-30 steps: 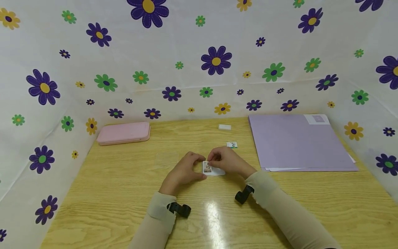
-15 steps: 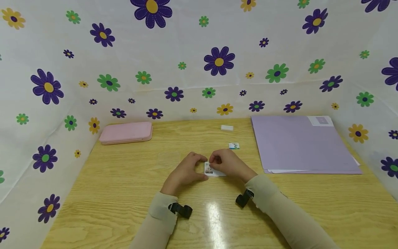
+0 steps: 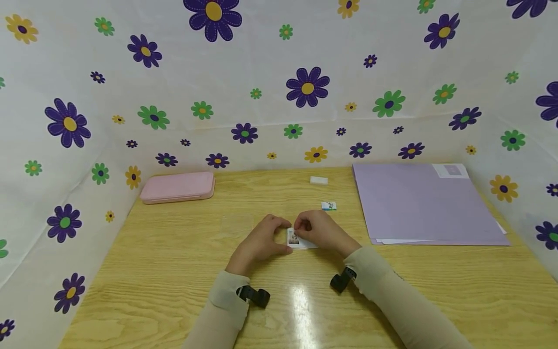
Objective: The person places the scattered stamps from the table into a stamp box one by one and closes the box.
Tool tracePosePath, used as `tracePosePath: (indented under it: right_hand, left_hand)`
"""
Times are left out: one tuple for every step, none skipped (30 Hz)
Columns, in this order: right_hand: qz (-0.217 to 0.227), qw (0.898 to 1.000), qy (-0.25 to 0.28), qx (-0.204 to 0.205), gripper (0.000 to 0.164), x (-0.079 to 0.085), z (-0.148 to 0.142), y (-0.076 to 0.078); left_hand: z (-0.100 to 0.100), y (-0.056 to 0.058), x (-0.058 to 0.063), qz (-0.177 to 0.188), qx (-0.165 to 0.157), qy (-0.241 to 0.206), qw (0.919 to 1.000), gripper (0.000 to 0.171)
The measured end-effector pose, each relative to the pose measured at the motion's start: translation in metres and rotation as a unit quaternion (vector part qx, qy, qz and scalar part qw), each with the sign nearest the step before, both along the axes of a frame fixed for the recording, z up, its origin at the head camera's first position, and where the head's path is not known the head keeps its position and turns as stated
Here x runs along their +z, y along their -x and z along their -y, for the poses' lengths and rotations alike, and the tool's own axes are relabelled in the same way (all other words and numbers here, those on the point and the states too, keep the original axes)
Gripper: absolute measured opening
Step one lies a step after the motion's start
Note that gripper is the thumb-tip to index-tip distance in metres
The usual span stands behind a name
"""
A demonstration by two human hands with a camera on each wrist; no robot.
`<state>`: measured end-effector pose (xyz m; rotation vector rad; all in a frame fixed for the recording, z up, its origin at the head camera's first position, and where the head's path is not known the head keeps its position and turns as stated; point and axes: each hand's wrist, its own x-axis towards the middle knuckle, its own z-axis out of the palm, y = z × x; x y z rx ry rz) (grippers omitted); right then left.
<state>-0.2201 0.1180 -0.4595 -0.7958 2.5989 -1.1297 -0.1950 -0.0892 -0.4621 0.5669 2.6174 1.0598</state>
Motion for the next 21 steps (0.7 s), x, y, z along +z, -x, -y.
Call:
tracePosePath:
  right_hand:
    - [-0.001, 1.000, 0.000, 0.001, 0.005, 0.0000, -0.0001, -0.0001]
    - [-0.002, 1.000, -0.002, 0.001, 0.005, 0.0003, 0.0001, -0.0003]
    - [-0.003, 1.000, -0.003, 0.001, 0.006, 0.0003, -0.0002, -0.0005]
    - [-0.004, 1.000, -0.003, 0.001, 0.006, 0.0003, -0.0005, -0.0005]
    - [-0.005, 1.000, -0.004, 0.001, 0.006, 0.0004, -0.0009, -0.0007]
    - [-0.006, 1.000, -0.005, 0.001, 0.006, 0.0004, -0.0009, -0.0006]
    - [-0.007, 1.000, -0.005, 0.000, 0.006, 0.0004, -0.0011, -0.0006]
    - [-0.008, 1.000, -0.005, -0.001, 0.006, 0.0004, -0.0011, -0.0005]
    - [-0.009, 1.000, -0.004, -0.002, 0.007, 0.0007, -0.0014, -0.0007]
    - [-0.011, 1.000, -0.005, -0.003, 0.007, 0.0008, -0.0013, -0.0006]
    - [-0.012, 1.000, -0.005, -0.004, 0.007, 0.0011, -0.0013, -0.0008]
    - [-0.013, 1.000, -0.005, -0.005, 0.007, 0.0013, -0.0014, -0.0009]
    - [-0.013, 1.000, -0.006, -0.006, 0.007, 0.0017, -0.0015, -0.0012]
    - [-0.013, 1.000, -0.006, -0.006, 0.007, 0.0020, -0.0018, -0.0015]
    - [-0.013, 1.000, -0.007, -0.006, 0.007, 0.0023, -0.0021, -0.0018]
    - [-0.012, 1.000, -0.008, -0.006, 0.005, 0.0024, -0.0022, -0.0020]
    - [-0.010, 1.000, -0.008, -0.005, 0.004, 0.0026, -0.0023, -0.0024]
    - [-0.009, 1.000, -0.008, -0.005, 0.004, 0.0027, -0.0022, -0.0025]
    - [-0.007, 1.000, -0.008, -0.004, 0.004, 0.0027, -0.0025, -0.0026]
    - [-0.005, 1.000, -0.008, -0.003, 0.004, 0.0028, -0.0027, -0.0027]
    - [-0.004, 1.000, -0.007, -0.002, 0.004, 0.0029, -0.0028, -0.0027]
  left_hand:
    - [0.0000, -0.0002, 0.0001, 0.000, 0.000, 0.000, 1.0000, 0.059]
    - [0.0000, -0.0003, 0.0001, -0.001, 0.000, 0.000, 1.0000, 0.059]
    - [-0.0001, -0.0007, 0.0002, -0.002, -0.001, 0.000, 1.0000, 0.059]
    - [-0.0001, -0.0007, 0.0001, -0.001, -0.001, 0.000, 1.0000, 0.059]
    - [-0.0002, -0.0006, -0.0001, -0.001, 0.000, 0.001, 1.0000, 0.059]
    - [-0.0004, -0.0005, -0.0003, -0.001, 0.000, 0.002, 1.0000, 0.059]
    - [-0.0005, -0.0004, -0.0004, -0.001, 0.000, 0.004, 1.0000, 0.059]
    - [-0.0004, -0.0001, -0.0008, -0.003, -0.001, 0.005, 1.0000, 0.059]
    - [-0.0006, -0.0001, -0.0007, -0.004, 0.000, 0.006, 1.0000, 0.059]
    - [-0.0007, 0.0001, -0.0006, -0.003, 0.001, 0.006, 1.0000, 0.060]
    - [-0.0008, 0.0001, -0.0004, -0.003, 0.002, 0.006, 1.0000, 0.060]
    - [-0.0010, 0.0001, -0.0002, -0.003, 0.002, 0.006, 1.0000, 0.060]
    - [-0.0010, 0.0002, 0.0000, -0.003, 0.003, 0.006, 1.0000, 0.059]
    - [-0.0011, 0.0002, 0.0002, -0.003, 0.003, 0.005, 1.0000, 0.059]
    - [-0.0013, 0.0001, 0.0006, -0.002, 0.004, 0.004, 1.0000, 0.059]
    - [-0.0013, 0.0001, 0.0008, -0.002, 0.004, 0.003, 1.0000, 0.059]
    - [-0.0012, 0.0001, 0.0009, -0.003, 0.004, 0.002, 1.0000, 0.059]
    - [-0.0012, 0.0001, 0.0010, -0.004, 0.004, 0.001, 1.0000, 0.059]
    - [-0.0011, 0.0000, 0.0010, -0.003, 0.003, 0.000, 1.0000, 0.059]
    - [-0.0010, -0.0002, 0.0011, -0.003, 0.003, -0.002, 1.0000, 0.059]
    - [-0.0008, -0.0004, 0.0012, -0.003, 0.003, -0.004, 1.0000, 0.059]
